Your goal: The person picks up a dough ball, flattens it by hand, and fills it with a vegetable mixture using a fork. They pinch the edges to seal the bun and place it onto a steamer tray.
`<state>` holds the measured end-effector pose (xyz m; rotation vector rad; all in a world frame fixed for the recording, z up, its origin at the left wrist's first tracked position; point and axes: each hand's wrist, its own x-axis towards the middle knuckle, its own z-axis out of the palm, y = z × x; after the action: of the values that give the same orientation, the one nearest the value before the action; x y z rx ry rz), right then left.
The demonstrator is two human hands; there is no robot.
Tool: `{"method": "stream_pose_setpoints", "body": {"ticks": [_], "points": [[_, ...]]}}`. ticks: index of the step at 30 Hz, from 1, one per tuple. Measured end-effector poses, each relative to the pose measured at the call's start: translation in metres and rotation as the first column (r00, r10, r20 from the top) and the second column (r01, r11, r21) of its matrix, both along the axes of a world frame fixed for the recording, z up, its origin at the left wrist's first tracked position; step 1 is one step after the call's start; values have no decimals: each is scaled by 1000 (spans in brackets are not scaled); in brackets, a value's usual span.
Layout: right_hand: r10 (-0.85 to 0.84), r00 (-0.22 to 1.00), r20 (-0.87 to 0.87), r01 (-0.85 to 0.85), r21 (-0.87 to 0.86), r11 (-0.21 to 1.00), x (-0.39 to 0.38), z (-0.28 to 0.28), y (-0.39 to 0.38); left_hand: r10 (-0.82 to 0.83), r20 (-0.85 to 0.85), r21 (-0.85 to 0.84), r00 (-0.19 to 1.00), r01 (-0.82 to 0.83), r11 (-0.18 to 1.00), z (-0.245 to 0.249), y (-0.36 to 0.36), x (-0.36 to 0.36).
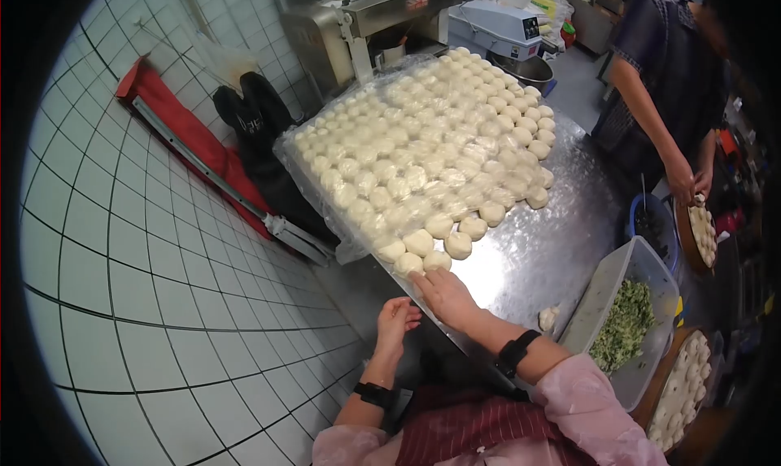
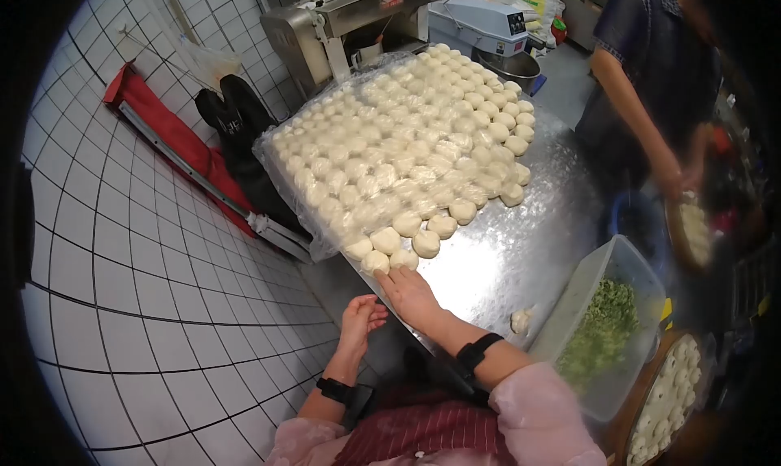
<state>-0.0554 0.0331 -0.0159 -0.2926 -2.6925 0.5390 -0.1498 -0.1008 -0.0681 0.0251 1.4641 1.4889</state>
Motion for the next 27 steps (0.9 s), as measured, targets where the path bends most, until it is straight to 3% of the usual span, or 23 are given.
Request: {"method": "stream_pose_setpoints", "body": {"ticks": [1, 5, 8, 10, 11, 12, 13, 14, 17, 19, 22, 23, 25, 26, 27], "points": [[-72, 997, 11, 72, -7, 997, 3, 4, -8, -3, -27, 13, 1000, 3, 1000, 1, -2, -1], [-56, 995, 85, 57, -12, 998, 23, -6, -16, -54, -93, 14, 994, 56, 998, 5, 4, -3], [-98, 983, 155, 102, -19, 995, 28, 15, -12, -84, -152, 51, 985, 93, 994, 10, 6, -2], [-277, 961, -24, 260, -279, 924, 37, 20, -7, -64, -193, 326, 979, 126, 937, 17, 8, 4], [-291, 951, 103, 300, -531, 793, 45, 18, -4, -72, -190, 328, 979, 133, 935, 32, 11, 7], [-301, 948, 106, 309, -533, 788, 52, 17, -4, -204, -128, 368, 970, 238, 899, 49, 13, 10], [-318, 929, 189, 350, -726, 592, 58, 15, -6, -337, -71, 411, 939, 335, 848, 59, 16, 12], [-313, 910, 271, 375, -859, 348, 64, 14, -7, -350, -70, 409, 934, 347, 844, 57, 19, 15], [-427, 873, 237, 421, -808, 413, 85, 13, -17, -471, -35, 308, 881, 458, 834, 41, 32, 29], [-482, 853, 199, 429, -793, 432, 99, 1, -20, -496, 35, 156, 868, 485, 860, 29, 40, 39], [-564, 783, 260, 532, -751, 392, 118, -22, -24, -520, -50, 43, 853, 522, 852, 17, 51, 52], [-565, 778, 273, 570, -685, 454, 123, -29, -25, -526, -57, 40, 849, 528, 848, 15, 53, 52], [-545, 775, 321, 622, -538, 569, 126, -13, -27, -715, -315, -186, 624, 698, 691, 18, 56, 47], [-547, 774, 319, 622, -544, 563, 125, -11, -26, -720, -315, -194, 619, 700, 687, 14, 55, 44], [-555, 822, 127, 556, -386, 736, 123, -10, -26, -655, -494, -231, 572, 640, 733, 6, 53, 38]]}}
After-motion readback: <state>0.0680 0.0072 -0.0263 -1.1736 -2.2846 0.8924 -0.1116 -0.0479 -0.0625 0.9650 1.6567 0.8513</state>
